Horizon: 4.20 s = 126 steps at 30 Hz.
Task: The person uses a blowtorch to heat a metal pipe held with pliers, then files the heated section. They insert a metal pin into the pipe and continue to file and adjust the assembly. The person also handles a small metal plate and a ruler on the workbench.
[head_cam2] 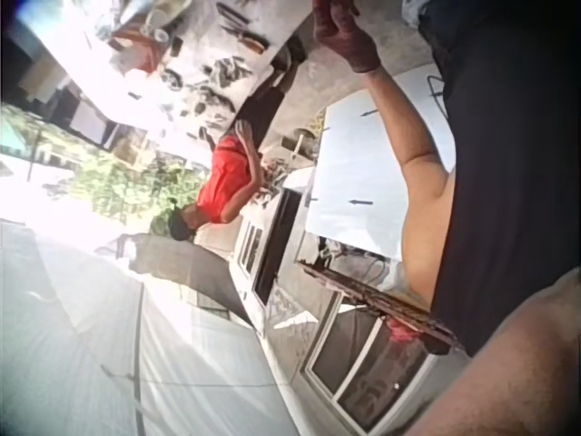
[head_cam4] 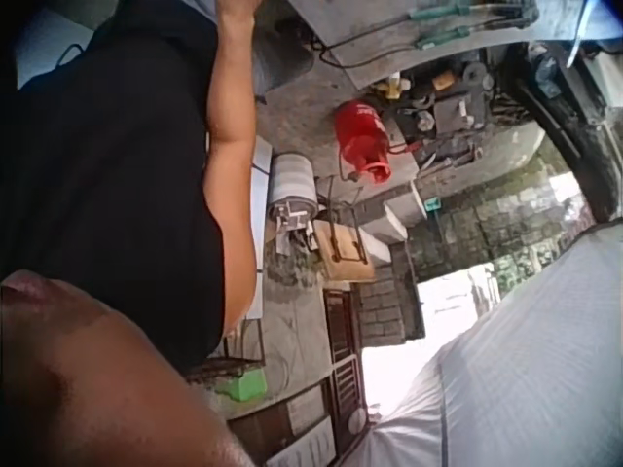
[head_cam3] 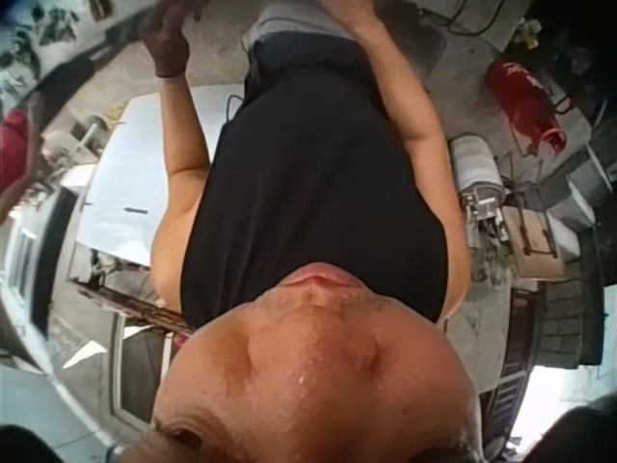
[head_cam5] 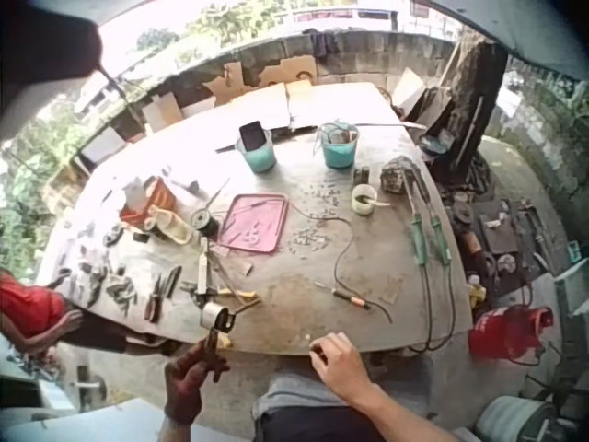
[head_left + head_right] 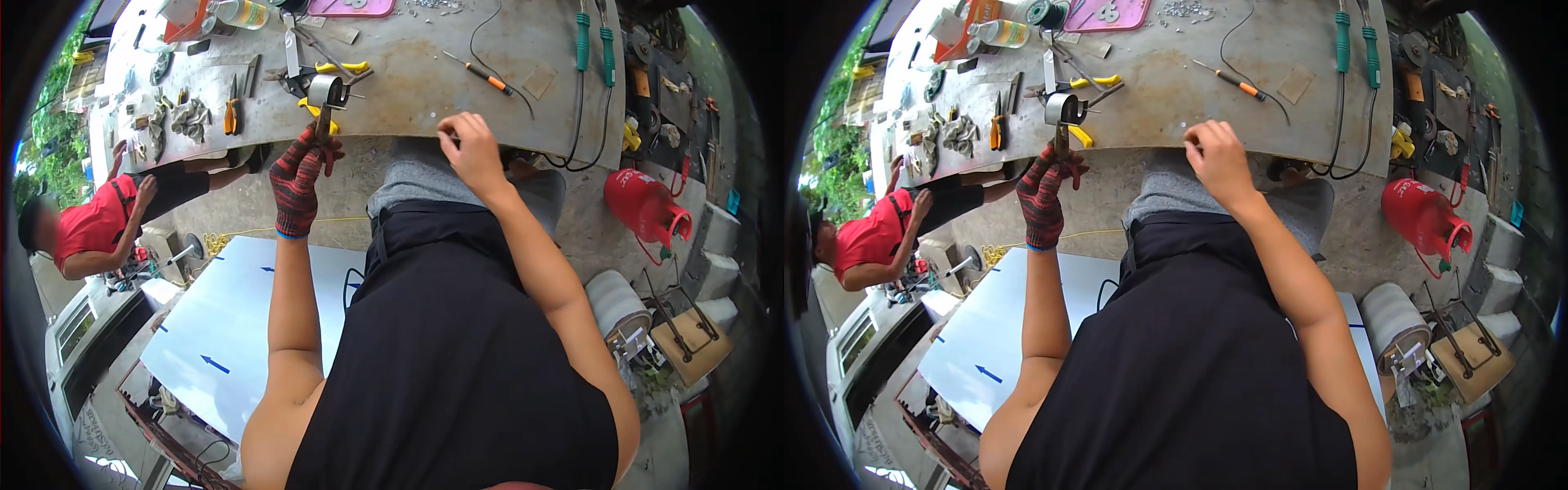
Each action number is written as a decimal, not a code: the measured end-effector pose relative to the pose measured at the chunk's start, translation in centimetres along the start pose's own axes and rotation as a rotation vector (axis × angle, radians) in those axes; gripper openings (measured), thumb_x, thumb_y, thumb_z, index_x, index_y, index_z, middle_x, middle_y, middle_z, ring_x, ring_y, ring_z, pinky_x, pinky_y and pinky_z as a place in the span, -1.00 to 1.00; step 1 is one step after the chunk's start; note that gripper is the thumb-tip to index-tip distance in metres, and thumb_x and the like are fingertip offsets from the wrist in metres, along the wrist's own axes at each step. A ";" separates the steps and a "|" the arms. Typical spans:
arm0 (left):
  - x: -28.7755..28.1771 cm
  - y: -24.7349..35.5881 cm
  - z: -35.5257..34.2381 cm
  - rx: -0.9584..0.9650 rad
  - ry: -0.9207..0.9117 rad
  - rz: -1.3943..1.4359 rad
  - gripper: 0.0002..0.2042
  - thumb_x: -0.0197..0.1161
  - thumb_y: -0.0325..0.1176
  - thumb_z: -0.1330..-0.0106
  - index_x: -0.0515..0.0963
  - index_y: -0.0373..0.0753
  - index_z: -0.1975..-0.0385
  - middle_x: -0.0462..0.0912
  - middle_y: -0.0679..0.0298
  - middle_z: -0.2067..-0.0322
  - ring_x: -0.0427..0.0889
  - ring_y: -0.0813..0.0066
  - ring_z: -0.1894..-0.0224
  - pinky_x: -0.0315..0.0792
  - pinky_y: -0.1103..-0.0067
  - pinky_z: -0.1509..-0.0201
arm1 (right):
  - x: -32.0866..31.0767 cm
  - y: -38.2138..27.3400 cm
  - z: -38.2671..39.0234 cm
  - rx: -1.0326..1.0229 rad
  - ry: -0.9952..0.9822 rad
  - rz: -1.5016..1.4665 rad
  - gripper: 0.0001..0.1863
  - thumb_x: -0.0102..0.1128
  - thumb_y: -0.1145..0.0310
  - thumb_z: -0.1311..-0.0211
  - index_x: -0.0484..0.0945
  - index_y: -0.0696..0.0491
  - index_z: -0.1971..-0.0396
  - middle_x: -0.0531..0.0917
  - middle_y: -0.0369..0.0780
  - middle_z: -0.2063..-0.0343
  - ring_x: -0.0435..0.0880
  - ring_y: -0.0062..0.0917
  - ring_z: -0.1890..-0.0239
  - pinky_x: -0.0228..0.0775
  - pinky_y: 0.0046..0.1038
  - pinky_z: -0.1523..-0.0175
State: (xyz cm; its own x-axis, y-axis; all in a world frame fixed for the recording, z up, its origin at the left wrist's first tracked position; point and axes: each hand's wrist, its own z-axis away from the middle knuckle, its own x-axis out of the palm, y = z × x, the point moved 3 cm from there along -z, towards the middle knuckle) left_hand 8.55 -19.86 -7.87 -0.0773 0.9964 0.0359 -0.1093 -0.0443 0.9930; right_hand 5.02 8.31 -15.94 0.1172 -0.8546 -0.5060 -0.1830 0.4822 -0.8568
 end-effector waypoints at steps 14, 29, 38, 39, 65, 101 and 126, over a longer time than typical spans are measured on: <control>-3.2 -2.4 1.8 0.106 -0.077 0.216 -0.58 0.17 -0.38 -0.39 0.48 -0.34 -0.23 0.69 0.10 0.17 0.60 0.46 0.31 0.59 0.33 -0.03 | 8.1 0.0 -2.9 0.143 0.065 0.380 -0.86 0.35 0.37 -0.11 0.63 0.12 0.42 0.67 -0.14 0.38 0.61 -0.23 0.21 0.43 -0.21 0.04; -1.7 -1.7 2.3 0.172 -0.242 0.278 -0.56 0.23 -0.26 -0.41 0.49 -0.30 -0.24 0.71 0.03 0.18 0.64 0.40 0.26 0.55 0.36 0.00 | -1.3 -19.5 -2.2 -0.470 0.237 0.024 -0.75 0.39 0.64 0.04 0.57 0.10 0.33 0.62 -0.21 0.44 0.61 -0.36 0.34 0.51 -0.39 0.24; 1.2 0.0 3.4 0.118 -0.362 0.390 -0.55 0.24 -0.28 -0.40 0.48 -0.32 -0.23 0.71 0.04 0.21 0.62 0.40 0.29 0.55 0.36 0.01 | -3.5 -20.7 -1.2 -0.719 0.137 0.145 -0.65 0.35 0.65 0.04 0.52 0.10 0.21 0.60 -0.21 0.39 0.60 -0.31 0.28 0.50 -0.32 0.19; 1.3 0.1 3.4 0.123 -0.371 0.374 -0.56 0.24 -0.28 -0.40 0.49 -0.33 -0.23 0.71 0.04 0.22 0.62 0.40 0.29 0.56 0.36 0.01 | -3.7 -20.8 -1.1 -0.725 0.127 0.143 -0.65 0.34 0.65 0.04 0.52 0.10 0.20 0.60 -0.21 0.39 0.60 -0.31 0.28 0.50 -0.32 0.19; 2.0 3.6 1.6 0.268 -0.490 0.204 -0.54 0.21 -0.19 -0.42 0.49 -0.32 -0.23 0.70 0.05 0.18 0.67 0.26 0.20 0.50 0.41 0.16 | -8.8 -19.4 1.8 -0.535 0.400 -0.004 -0.68 0.51 0.51 0.08 0.59 0.02 0.29 0.59 -0.27 0.25 0.51 -0.37 0.24 0.37 -0.38 0.17; 6.6 4.5 -7.2 0.053 -0.239 0.098 -0.56 0.20 -0.28 -0.38 0.47 -0.41 -0.17 0.69 0.02 0.21 0.73 0.15 0.24 0.60 0.31 0.17 | -16.7 10.0 -22.4 0.165 0.596 0.488 -0.81 0.32 0.31 -0.10 0.72 0.08 0.32 0.72 -0.05 0.32 0.71 -0.15 0.22 0.56 -0.21 0.05; 6.3 3.8 -7.4 0.150 -0.247 0.224 -0.56 0.21 -0.27 -0.42 0.46 -0.37 -0.22 0.70 -0.01 0.17 0.70 0.27 0.32 0.63 0.29 0.07 | -18.1 -13.8 -4.0 0.105 0.405 -0.388 -0.90 0.33 0.49 -0.21 0.72 0.19 0.31 0.66 -0.39 0.57 0.55 -0.84 0.50 0.36 -0.73 0.39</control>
State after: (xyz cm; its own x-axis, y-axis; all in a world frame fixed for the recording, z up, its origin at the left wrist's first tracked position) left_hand 0.33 -14.26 -4.74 0.1609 0.9514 0.2626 0.0312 -0.2708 0.9621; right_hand 1.48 16.31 5.47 -0.2312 -0.9686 -0.0910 -0.1011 0.1169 -0.9880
